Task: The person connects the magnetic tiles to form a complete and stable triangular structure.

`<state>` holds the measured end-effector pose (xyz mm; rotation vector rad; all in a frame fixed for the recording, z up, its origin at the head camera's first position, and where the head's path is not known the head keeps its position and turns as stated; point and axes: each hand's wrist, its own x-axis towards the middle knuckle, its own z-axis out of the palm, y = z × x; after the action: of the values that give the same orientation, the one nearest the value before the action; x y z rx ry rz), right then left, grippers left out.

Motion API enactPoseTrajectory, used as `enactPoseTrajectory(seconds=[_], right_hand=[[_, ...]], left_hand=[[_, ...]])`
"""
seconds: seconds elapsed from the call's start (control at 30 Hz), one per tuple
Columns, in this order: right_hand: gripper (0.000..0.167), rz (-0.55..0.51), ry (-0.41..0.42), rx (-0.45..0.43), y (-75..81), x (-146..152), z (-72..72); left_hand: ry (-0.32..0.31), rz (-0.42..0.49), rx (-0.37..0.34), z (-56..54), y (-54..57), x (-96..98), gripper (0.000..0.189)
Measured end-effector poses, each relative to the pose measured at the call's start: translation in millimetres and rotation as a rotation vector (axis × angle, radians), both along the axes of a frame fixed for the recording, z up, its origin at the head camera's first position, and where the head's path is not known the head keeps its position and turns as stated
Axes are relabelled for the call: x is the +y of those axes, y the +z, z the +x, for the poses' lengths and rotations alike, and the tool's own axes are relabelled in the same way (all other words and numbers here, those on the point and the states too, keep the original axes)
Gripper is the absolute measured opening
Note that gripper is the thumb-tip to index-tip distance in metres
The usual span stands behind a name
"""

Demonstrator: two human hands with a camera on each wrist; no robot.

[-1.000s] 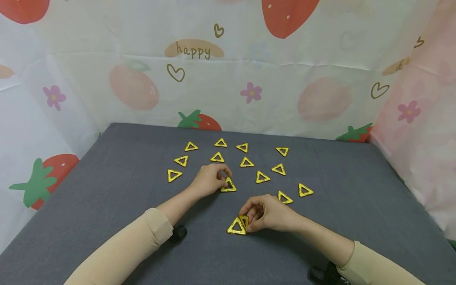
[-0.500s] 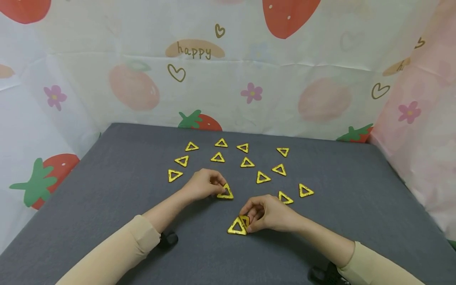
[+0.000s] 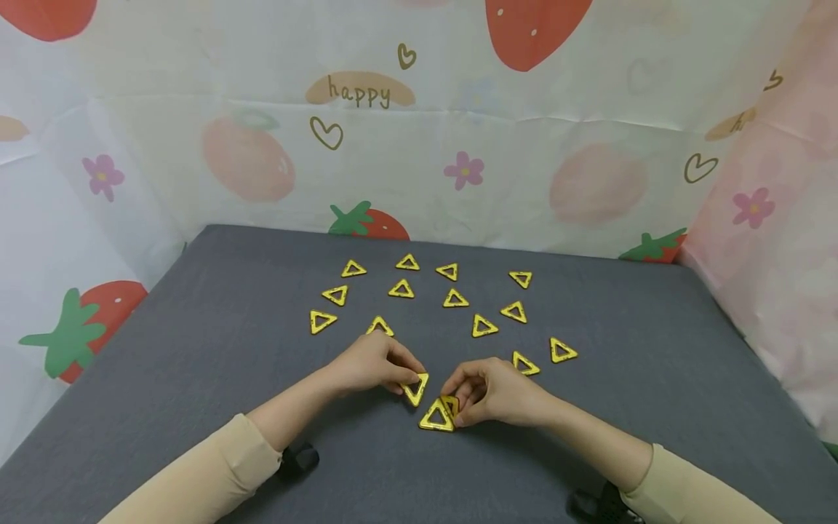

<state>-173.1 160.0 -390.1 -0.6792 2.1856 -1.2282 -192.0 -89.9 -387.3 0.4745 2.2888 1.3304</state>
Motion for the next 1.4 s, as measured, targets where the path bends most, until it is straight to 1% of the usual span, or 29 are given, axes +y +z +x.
enactPoseTrajectory(seconds=[0.13,0.3,0.4,0.47,0.53,0.6,0.73,0.87,1.0,1.17,1.23,1.4], right_hand=[[0.031,0.004,-0.002,0.004,-1.0,0.3,0.5],[0.031,0.012,-0.004,0.017,-1.9,0.7,0.0],[0.031,0.013,-0.002,0.024,-2.2,1.0,-0.2],[0.031,0.013,0.000,0.026,-2.1,1.1,-0.3],[0.031,0.015,0.000,0.027,-2.2,1.1,-0.3],[0.031,0.014,-0.002,0.025,-2.5,1.1,-0.3],[0.031,0.011,-0.002,0.023,-3.1,1.0,-0.6],[0.031,0.009,0.000,0.028,-2.9,0.6,-0.7],[0.031,0.011,0.001,0.035,-2.6,0.0,-0.6],[0.032,0.009,-0.002,0.029,-3.0,-0.1,-0.5],[0.032,0.007,-0.004,0.028,-3.0,0.0,-0.4],[0.031,0.012,0.002,0.037,-2.6,-0.4,0.3]], left_hand=[[-0.025,-0.048,0.079,4.3,0.1,4.3,0.012],[-0.056,-0.117,0.202,10.5,-0.2,11.8,0.007],[-0.070,-0.140,0.259,13.5,-0.1,16.1,0.006],[-0.074,-0.150,0.283,14.7,0.3,18.4,0.006],[-0.072,-0.156,0.289,15.5,0.7,20.1,0.006],[-0.064,-0.159,0.283,16.0,0.7,21.2,0.006],[-0.044,-0.142,0.224,16.6,0.3,22.1,0.006],[-0.045,-0.121,0.175,15.7,-0.4,20.7,0.007],[-0.064,-0.115,0.154,15.1,-0.3,17.1,0.014],[-0.083,-0.059,0.056,16.4,0.8,12.5,0.026],[-0.092,-0.031,0.028,17.0,1.1,11.3,0.029],[-0.124,-0.003,0.025,17.9,0.2,12.0,0.030]])
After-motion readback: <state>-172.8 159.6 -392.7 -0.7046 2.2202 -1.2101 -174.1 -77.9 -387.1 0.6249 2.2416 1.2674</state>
